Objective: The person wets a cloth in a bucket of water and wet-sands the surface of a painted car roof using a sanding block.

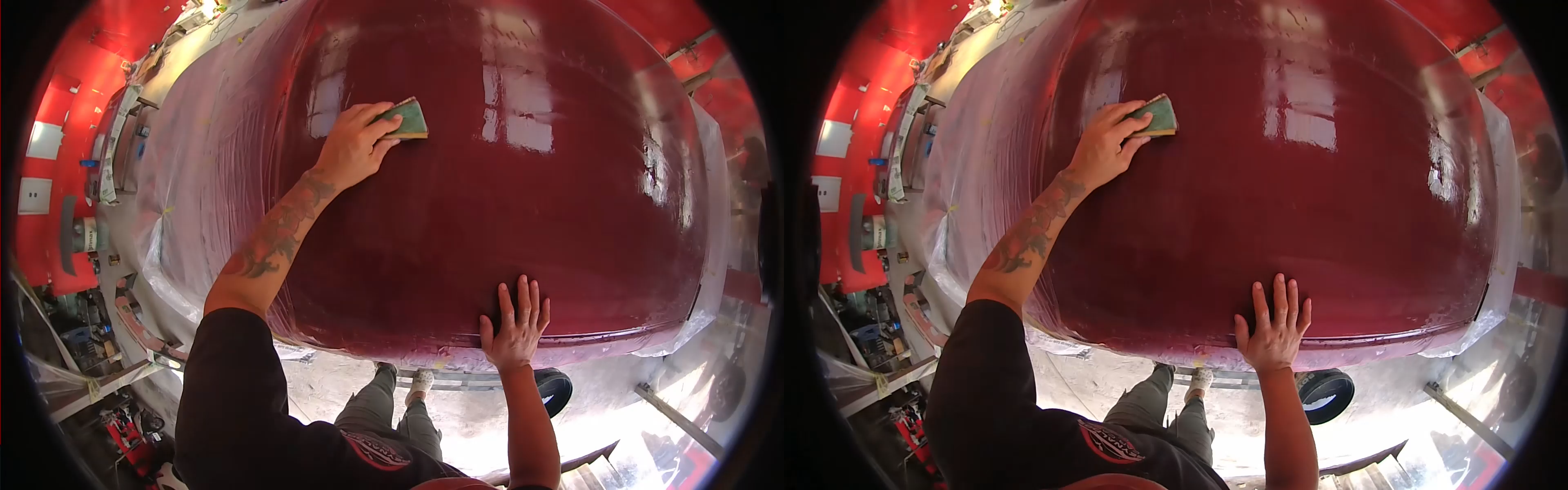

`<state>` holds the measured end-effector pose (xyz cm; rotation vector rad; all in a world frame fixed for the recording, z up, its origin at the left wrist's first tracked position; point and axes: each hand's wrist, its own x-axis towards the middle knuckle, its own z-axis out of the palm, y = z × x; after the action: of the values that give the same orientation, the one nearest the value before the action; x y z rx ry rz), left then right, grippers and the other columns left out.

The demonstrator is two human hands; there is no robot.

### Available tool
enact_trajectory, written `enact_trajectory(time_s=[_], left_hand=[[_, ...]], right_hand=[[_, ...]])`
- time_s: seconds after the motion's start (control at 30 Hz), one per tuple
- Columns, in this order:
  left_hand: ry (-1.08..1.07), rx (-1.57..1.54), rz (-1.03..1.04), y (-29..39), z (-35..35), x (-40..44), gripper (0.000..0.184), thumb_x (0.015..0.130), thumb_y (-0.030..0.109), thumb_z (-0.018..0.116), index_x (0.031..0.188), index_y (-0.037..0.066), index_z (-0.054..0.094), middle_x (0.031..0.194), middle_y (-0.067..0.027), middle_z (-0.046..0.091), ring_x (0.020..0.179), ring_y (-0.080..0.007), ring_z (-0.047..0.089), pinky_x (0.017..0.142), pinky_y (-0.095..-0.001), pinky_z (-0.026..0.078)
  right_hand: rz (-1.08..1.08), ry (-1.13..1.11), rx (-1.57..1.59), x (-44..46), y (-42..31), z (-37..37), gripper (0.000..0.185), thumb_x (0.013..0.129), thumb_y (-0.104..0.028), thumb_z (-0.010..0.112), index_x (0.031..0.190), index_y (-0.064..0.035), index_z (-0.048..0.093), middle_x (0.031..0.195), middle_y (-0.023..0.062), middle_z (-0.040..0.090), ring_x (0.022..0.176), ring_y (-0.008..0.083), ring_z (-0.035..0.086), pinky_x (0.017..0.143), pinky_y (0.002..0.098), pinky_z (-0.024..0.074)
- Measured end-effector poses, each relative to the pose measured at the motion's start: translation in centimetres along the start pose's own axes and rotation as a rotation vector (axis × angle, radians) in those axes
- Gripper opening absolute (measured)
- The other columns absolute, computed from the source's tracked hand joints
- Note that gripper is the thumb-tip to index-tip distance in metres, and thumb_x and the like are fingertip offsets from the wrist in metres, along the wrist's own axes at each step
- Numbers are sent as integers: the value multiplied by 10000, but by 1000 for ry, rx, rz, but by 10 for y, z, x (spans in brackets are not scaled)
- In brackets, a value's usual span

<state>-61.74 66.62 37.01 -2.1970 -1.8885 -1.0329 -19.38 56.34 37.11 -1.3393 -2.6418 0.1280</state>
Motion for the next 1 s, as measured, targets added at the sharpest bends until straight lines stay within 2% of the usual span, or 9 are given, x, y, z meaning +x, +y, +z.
enact_trajectory(time_s=[0.27,0.33,0.4,0.5,0.63,0.7,0.8,0.87,1.0], left_hand=[[258,201,-245,-90,46,102,238,853,213,715,1046,77,744,1038,-115,710,957,-361,637,859,-446,518],[146,163,-335,-62,27,79,248,851,226,718,1056,89,746,1061,-116,707,984,-345,632,887,-453,495],[202,203,-225,-28,19,10,303,820,213,766,1107,124,724,1197,-72,653,1085,-273,595,971,-444,407],[112,207,-170,-11,-11,-40,315,806,185,792,1105,120,718,1200,-94,641,1110,-284,591,965,-441,414],[153,212,-404,-106,-12,33,262,859,243,739,1070,88,736,1119,-132,692,1053,-349,628,901,-447,500],[44,222,-690,-138,-18,84,273,870,270,722,1080,96,741,1084,-141,705,1043,-359,636,905,-447,511],[87,263,-657,-141,-11,78,284,863,271,731,1101,115,740,1132,-131,689,1077,-360,626,910,-455,507],[256,253,-397,-123,1,29,293,861,272,732,1109,116,739,1189,-121,661,1081,-357,617,924,-457,499],[126,193,-334,-36,-22,-44,305,804,192,785,1090,98,737,1164,-106,646,1053,-333,612,902,-441,487]], right_hand=[[-21,25,-11,0,3,3,595,901,-429,604,1441,-198,512,1566,133,383,1460,343,331,1177,569,174],[-28,33,0,-1,2,2,590,907,-433,594,1441,-196,511,1565,131,386,1459,342,333,1177,567,174],[-18,35,-16,-1,2,2,584,915,-438,577,1443,-197,509,1563,137,385,1459,346,331,1178,564,174],[-10,14,-31,-1,1,2,583,918,-436,568,1446,-199,502,1560,148,384,1459,353,329,1179,563,170],[-23,38,-26,-1,1,4,581,922,-436,560,1445,-189,500,1556,159,385,1457,362,328,1180,564,166],[-24,14,-48,0,1,2,576,933,-442,544,1443,-177,498,1552,163,386,1455,366,330,1177,569,166],[-31,32,-32,1,0,2,571,946,-445,524,1444,-167,494,1550,168,384,1454,371,329,1175,575,164],[-37,24,-36,1,0,2,570,951,-448,515,1446,-166,490,1550,169,382,1454,371,329,1175,577,164],[-33,10,-62,-1,1,3,568,960,-456,498,1447,-164,487,1551,175,378,1454,374,327,1174,579,162]])
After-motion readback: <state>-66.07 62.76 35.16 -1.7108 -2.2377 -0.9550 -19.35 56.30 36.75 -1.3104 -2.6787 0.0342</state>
